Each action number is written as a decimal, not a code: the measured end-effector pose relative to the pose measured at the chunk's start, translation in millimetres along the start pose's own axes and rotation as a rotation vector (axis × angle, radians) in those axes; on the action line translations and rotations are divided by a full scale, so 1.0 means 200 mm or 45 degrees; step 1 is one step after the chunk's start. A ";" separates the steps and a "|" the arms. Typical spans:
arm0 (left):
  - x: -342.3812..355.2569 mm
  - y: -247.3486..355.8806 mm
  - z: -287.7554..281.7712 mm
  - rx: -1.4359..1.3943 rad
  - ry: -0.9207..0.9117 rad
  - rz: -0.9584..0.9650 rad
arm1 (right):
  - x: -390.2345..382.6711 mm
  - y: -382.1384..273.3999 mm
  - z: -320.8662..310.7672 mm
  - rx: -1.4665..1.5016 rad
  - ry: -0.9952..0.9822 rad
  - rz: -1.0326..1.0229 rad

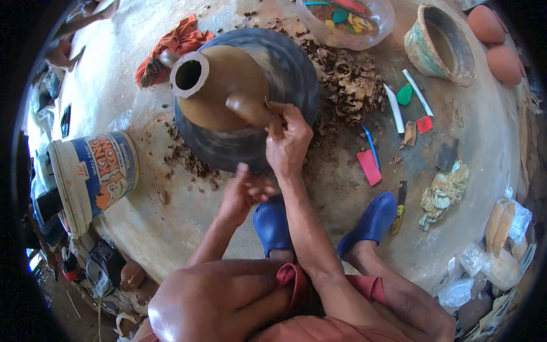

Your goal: The person uses various tools to refine and smooth the surface of a clay pot while it rotates on a manual wheel.

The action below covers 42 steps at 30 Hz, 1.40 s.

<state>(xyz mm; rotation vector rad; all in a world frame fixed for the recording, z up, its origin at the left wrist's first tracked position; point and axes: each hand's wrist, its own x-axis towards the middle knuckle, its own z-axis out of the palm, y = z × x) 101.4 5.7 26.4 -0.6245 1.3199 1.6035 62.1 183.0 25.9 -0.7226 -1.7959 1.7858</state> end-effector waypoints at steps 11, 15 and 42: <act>0.21 0.36 -0.33 -0.183 0.574 0.525 | -0.02 -0.09 0.02 0.077 0.048 0.063; 0.29 0.41 -0.39 -0.243 0.550 0.682 | -0.06 -0.10 0.03 -0.015 0.000 0.042; 0.41 0.40 -0.40 -0.120 0.685 0.803 | -0.21 -0.31 0.06 -0.335 0.010 -0.582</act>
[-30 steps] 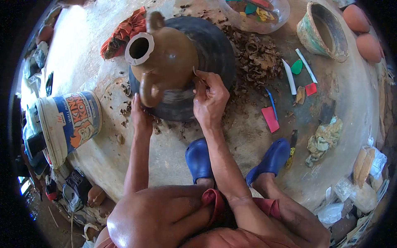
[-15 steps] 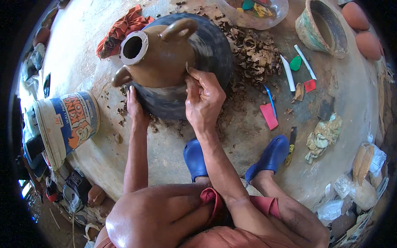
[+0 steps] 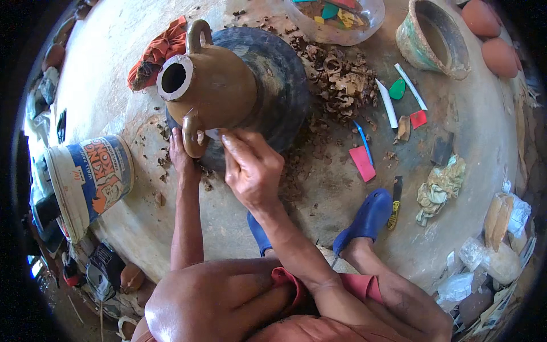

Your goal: The person uses various tools to refine and smooth the surface of a clay pot while it rotates on a manual wheel.

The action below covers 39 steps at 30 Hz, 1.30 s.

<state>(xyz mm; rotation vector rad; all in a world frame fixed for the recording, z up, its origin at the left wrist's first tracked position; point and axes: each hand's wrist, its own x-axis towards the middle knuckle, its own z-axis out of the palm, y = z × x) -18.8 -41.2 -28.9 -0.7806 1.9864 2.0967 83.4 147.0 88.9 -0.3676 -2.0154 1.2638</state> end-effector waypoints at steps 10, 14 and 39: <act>-0.02 0.09 0.02 0.035 -0.014 0.076 | 0.43 0.26 -0.55 -0.479 0.346 -0.102; 0.01 0.06 0.05 0.144 -0.083 0.149 | 0.54 0.69 -0.76 -1.057 0.001 -0.213; 0.22 0.21 0.08 0.454 -0.079 0.356 | 0.57 -0.14 -0.03 -0.260 -0.259 0.202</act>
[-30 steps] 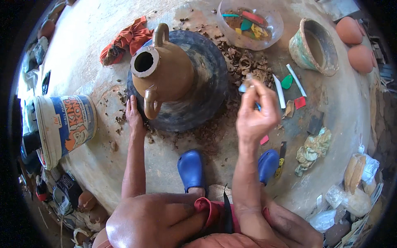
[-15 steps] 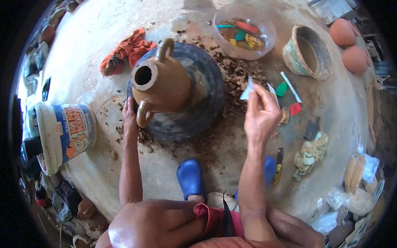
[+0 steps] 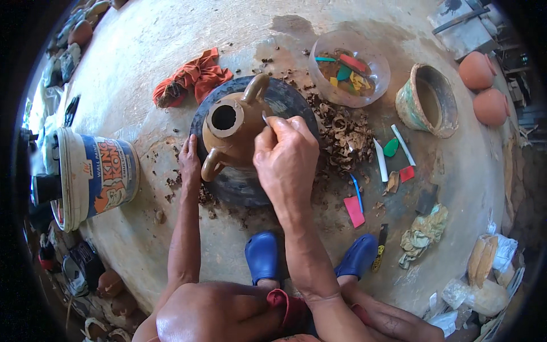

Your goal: The person uses various tools to refine and smooth the surface of a clay pot while it rotates on a manual wheel.

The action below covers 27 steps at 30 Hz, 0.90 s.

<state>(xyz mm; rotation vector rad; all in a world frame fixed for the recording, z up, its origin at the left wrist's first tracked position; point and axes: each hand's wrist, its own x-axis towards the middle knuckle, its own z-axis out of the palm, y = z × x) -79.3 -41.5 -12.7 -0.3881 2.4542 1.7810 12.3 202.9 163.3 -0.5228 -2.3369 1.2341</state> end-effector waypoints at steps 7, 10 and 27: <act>-0.06 0.03 0.01 -0.032 0.044 -0.060 | 0.06 -0.16 -0.03 0.742 -0.023 0.342; -0.02 -0.03 -0.04 -0.020 -0.004 -0.014 | 0.08 -0.04 -0.06 0.540 0.092 0.312; -0.01 -0.03 -0.01 -0.113 0.002 -0.010 | 0.18 -0.09 -0.08 0.410 -0.261 0.076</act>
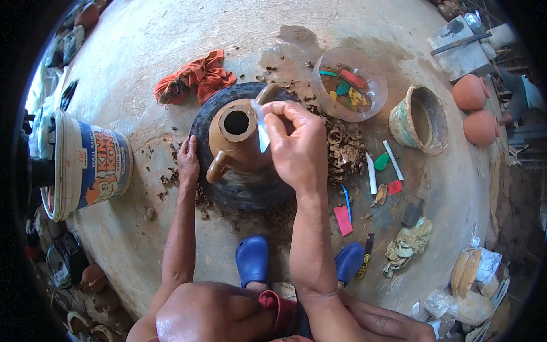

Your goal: The person uses various tools to refine and smooth the surface of a clay pot while it rotates on a manual wheel.

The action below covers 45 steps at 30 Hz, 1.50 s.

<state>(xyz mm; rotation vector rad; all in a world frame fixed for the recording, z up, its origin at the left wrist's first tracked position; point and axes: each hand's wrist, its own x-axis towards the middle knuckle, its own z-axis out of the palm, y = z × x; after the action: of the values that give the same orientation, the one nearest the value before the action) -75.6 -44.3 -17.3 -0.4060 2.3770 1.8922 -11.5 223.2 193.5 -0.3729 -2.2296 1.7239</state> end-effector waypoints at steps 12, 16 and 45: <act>-0.06 -0.03 0.02 0.014 0.076 -0.051 | 0.13 -0.08 -0.11 -0.916 -0.142 -1.105; -0.16 -0.10 0.00 0.110 0.242 -0.101 | 0.15 -0.09 -0.10 -0.946 -0.307 -1.242; -1.03 0.07 0.15 -0.428 -0.550 -1.082 | 0.15 -0.20 -0.17 -1.083 -0.578 -1.055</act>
<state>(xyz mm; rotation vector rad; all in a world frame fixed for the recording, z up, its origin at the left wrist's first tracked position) 115.7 19.1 34.5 -0.7751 1.2932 1.6925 -27.4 256.2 242.8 0.7635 -2.7340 0.4179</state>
